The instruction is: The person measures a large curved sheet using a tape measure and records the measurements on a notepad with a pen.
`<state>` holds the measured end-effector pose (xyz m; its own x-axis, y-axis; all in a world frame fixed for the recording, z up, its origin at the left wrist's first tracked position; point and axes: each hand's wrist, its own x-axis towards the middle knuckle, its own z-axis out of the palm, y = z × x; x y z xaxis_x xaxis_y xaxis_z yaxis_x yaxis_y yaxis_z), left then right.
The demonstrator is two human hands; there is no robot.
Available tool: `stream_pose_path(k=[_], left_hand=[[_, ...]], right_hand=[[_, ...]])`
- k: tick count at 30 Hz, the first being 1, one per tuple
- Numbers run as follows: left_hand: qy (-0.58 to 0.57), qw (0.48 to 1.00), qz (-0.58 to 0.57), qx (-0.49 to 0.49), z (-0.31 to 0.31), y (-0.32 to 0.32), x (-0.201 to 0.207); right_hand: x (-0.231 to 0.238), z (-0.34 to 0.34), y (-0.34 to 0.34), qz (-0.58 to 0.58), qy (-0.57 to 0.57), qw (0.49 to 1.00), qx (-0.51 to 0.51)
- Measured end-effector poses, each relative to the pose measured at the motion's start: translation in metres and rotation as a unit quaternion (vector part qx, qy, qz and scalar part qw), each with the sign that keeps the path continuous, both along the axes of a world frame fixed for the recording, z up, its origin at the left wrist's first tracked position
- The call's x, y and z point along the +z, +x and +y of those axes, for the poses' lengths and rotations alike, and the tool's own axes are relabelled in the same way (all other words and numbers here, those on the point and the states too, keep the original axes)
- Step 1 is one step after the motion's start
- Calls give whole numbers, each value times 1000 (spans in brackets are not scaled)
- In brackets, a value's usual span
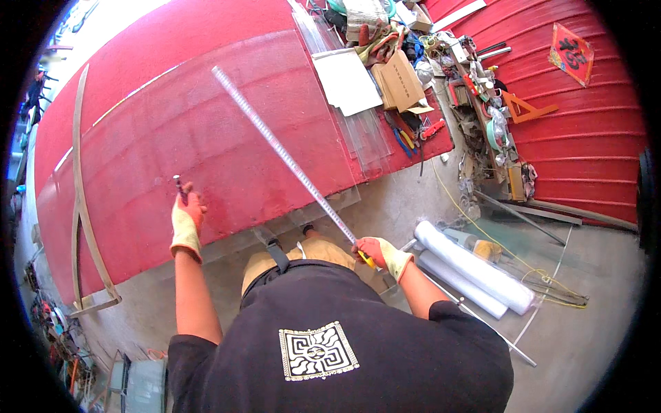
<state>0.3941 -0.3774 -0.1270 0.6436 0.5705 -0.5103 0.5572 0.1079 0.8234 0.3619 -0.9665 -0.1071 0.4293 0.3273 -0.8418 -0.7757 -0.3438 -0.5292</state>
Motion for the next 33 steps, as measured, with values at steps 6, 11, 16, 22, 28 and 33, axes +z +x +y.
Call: stream_pose_path(k=[6, 11, 16, 22, 28, 33], left_hand=[[-30, 997, 38, -67, -40, -10, -27], [-180, 971, 32, -152, -97, 10, 43], [-255, 909, -30, -329, -148, 21, 85], [-270, 896, -25, -353, -191, 28, 73], [-264, 914, 32, -307, -207, 31, 64], [-259, 916, 49, -301, -236, 28, 63]], right_hand=[[-8, 17, 22, -27, 77, 994, -78], [13, 49, 32, -11, 28, 997, -76], [33, 116, 47, -62, -85, 992, 70], [57, 143, 57, -125, -99, 973, 164], [40, 127, 64, -109, -12, 985, 136], [18, 111, 87, -113, 52, 986, 112]])
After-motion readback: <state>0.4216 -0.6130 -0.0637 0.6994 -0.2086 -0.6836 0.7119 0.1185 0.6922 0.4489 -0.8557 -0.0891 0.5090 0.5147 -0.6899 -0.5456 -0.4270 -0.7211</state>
